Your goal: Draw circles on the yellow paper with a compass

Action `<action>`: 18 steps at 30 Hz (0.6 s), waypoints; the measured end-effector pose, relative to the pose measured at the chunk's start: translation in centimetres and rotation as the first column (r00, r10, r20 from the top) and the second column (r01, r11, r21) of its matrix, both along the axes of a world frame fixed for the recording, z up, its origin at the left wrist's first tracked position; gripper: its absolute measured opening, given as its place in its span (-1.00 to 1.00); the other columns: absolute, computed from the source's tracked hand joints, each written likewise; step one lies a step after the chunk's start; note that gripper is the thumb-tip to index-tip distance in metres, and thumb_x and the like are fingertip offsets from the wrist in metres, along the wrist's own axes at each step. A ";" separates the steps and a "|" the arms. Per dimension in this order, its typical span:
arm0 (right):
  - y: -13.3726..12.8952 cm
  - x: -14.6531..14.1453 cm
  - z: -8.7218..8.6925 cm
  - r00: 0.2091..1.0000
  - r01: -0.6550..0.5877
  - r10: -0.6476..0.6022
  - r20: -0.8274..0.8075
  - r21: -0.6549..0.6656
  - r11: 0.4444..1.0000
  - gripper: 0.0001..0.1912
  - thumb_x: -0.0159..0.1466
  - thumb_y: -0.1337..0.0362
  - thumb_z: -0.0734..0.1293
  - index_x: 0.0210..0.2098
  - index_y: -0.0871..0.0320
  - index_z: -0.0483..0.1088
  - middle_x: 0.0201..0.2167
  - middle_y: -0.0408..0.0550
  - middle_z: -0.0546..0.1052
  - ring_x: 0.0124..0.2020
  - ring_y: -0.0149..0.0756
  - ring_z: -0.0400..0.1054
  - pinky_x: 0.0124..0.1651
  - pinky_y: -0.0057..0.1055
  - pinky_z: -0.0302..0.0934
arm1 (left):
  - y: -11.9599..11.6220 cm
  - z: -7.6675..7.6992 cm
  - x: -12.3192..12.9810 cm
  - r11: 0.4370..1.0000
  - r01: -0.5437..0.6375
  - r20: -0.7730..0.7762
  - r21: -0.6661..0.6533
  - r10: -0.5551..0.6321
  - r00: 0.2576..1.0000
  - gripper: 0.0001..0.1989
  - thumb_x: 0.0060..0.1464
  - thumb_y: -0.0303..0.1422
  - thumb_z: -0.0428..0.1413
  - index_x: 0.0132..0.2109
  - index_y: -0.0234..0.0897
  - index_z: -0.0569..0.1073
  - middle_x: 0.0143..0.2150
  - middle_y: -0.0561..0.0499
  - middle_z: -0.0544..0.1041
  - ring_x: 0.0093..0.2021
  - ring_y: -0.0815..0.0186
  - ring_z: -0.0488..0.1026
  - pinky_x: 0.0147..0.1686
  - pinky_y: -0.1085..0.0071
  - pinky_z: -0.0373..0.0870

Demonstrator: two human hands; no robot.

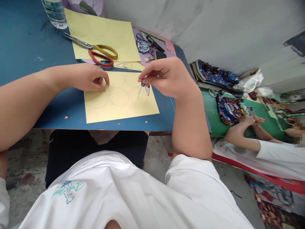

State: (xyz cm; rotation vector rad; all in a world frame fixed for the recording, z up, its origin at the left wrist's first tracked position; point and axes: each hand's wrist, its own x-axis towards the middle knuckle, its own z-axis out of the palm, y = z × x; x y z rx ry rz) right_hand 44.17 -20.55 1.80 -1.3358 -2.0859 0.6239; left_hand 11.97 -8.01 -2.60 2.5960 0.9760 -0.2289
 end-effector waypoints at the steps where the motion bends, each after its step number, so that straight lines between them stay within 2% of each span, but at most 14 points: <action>1: 0.3 -0.4 -0.1 1.000 0.003 -0.003 -0.009 0.003 1.000 -0.91 0.43 0.16 0.60 -0.25 -0.16 0.75 -0.17 -0.11 0.82 -0.15 0.00 0.69 0.00 0.03 0.61 | 0.0 0.0 0.0 1.000 0.001 0.001 0.001 -0.001 1.000 -0.45 0.57 -0.03 0.15 0.46 -0.15 0.71 0.01 -0.09 0.77 -0.06 0.10 0.63 0.07 0.26 0.49; 5: 1.7 -1.0 -0.7 0.999 0.027 -0.027 -0.029 0.010 1.000 -0.92 0.38 0.19 0.63 -0.24 -0.18 0.76 -0.19 -0.10 0.80 -0.12 0.02 0.69 0.03 0.04 0.63 | -0.1 0.0 0.1 1.000 0.003 0.005 0.000 -0.003 1.000 -0.47 0.55 -0.08 0.14 0.44 -0.18 0.70 -0.02 -0.09 0.76 -0.08 0.09 0.64 0.08 0.24 0.50; 10: 2.7 -0.5 -1.3 0.989 0.140 -0.139 -0.055 0.016 0.990 -0.86 0.36 0.13 0.72 -0.24 -0.13 0.74 -0.19 -0.07 0.79 -0.11 0.01 0.67 0.06 0.07 0.64 | 0.2 -0.4 0.0 1.000 0.022 0.029 0.020 -0.023 0.999 -0.47 0.53 -0.06 0.15 0.41 -0.17 0.72 -0.07 -0.08 0.75 -0.11 0.11 0.62 0.06 0.26 0.52; 14: 2.4 0.4 -1.1 0.966 0.253 -0.251 -0.056 0.018 0.967 -0.71 0.35 0.06 0.77 -0.31 -0.08 0.66 -0.24 0.01 0.74 -0.17 -0.02 0.61 0.01 0.07 0.59 | 0.4 -0.7 -0.1 0.998 0.046 0.041 0.043 -0.047 0.998 -0.48 0.51 -0.05 0.13 0.38 -0.17 0.72 -0.10 -0.07 0.74 -0.14 0.15 0.59 -0.03 0.31 0.50; 18: 1.5 2.0 -0.6 0.944 0.328 -0.329 0.018 0.024 0.944 -0.70 0.35 0.09 0.75 -0.36 -0.07 0.64 -0.37 -0.01 0.66 -0.28 -0.07 0.52 -0.07 0.07 0.51 | 0.2 -0.3 -0.1 0.999 0.033 0.026 0.027 -0.033 0.999 -0.44 0.50 -0.03 0.13 0.41 -0.18 0.72 -0.08 -0.08 0.76 -0.15 0.15 0.57 -0.03 0.31 0.47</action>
